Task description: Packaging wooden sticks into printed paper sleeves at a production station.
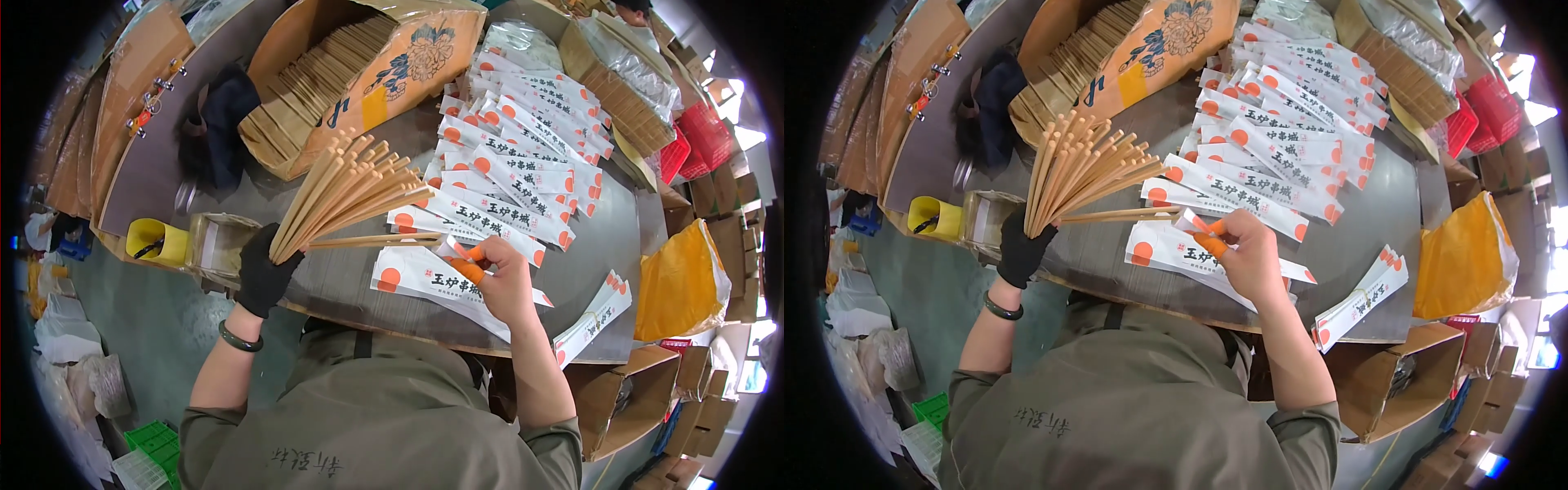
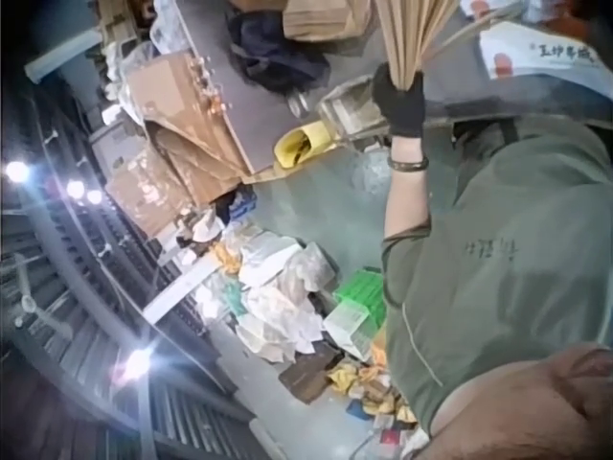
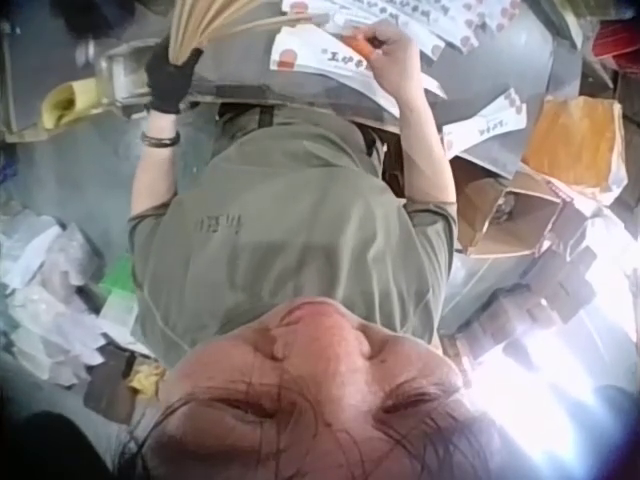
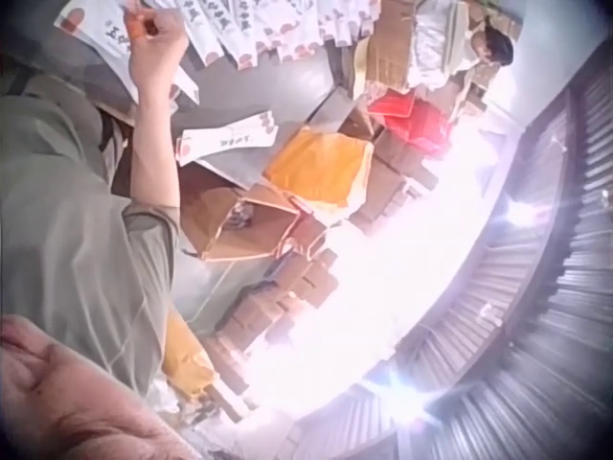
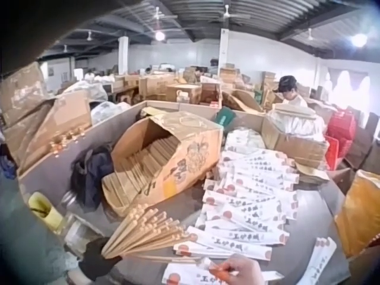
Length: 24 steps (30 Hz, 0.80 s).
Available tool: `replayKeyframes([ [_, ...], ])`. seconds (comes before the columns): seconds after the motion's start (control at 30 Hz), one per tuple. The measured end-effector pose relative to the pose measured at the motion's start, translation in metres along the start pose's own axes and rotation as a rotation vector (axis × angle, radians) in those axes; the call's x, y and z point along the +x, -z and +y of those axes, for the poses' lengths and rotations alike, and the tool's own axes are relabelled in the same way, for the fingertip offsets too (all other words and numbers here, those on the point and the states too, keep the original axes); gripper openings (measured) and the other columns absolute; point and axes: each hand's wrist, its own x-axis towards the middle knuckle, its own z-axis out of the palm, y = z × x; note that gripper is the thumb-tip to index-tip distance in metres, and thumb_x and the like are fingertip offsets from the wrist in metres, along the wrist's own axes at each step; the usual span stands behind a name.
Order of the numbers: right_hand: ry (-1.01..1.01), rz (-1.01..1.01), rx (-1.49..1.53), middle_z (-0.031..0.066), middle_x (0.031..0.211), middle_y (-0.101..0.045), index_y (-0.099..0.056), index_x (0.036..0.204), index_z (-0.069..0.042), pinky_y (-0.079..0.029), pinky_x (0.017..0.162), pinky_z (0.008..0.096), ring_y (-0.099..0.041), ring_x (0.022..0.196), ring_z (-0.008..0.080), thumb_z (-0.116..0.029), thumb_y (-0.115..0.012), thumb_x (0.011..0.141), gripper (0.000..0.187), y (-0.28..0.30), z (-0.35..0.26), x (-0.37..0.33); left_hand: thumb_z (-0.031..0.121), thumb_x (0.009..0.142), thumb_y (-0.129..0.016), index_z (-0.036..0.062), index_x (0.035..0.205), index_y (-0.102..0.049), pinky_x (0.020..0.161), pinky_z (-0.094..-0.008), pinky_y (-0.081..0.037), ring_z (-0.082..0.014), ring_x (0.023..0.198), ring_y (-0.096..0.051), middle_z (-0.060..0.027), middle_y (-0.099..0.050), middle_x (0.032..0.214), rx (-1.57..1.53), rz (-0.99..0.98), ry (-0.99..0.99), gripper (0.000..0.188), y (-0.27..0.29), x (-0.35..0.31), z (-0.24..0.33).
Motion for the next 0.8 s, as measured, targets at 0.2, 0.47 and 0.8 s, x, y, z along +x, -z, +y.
replayKeyframes([
  [0.2,0.431,0.061,-0.368,0.0097,0.076,-0.058,-0.066,0.083,0.002,-0.045,0.060,0.0337,-0.055,0.068,0.0240,-0.008,-0.075,0.080,0.014,-0.008,-0.001,-0.005,0.007,0.069,-0.080,0.0001,0.100,-0.065,0.073,-0.0371,-0.053,-0.0330,0.081,-0.067,-0.0167,-0.068,0.089,0.009,-0.015,-0.208,0.036,0.005,0.007,0.003],
  [0.47,0.148,0.011,-0.320,0.0081,0.075,-0.055,-0.064,0.079,0.002,-0.047,0.061,0.0311,-0.055,0.068,0.0199,-0.006,-0.078,0.077,0.016,0.002,-0.007,-0.005,0.008,0.070,-0.080,0.0000,0.105,-0.064,0.078,-0.0364,-0.052,-0.0293,0.086,-0.067,-0.0154,-0.069,0.095,0.055,-0.023,-0.153,0.039,0.010,0.008,-0.005],
  [0.8,0.070,-0.043,-0.221,0.0074,0.075,-0.057,-0.068,0.083,0.000,-0.047,0.063,0.0316,-0.055,0.068,0.0198,-0.005,-0.079,0.074,0.015,0.000,0.005,-0.007,0.009,0.072,-0.079,-0.0005,0.103,-0.065,0.078,-0.0344,-0.052,-0.0229,0.085,-0.066,-0.0133,-0.070,0.095,0.118,-0.166,-0.159,0.035,0.020,0.011,-0.005],
])
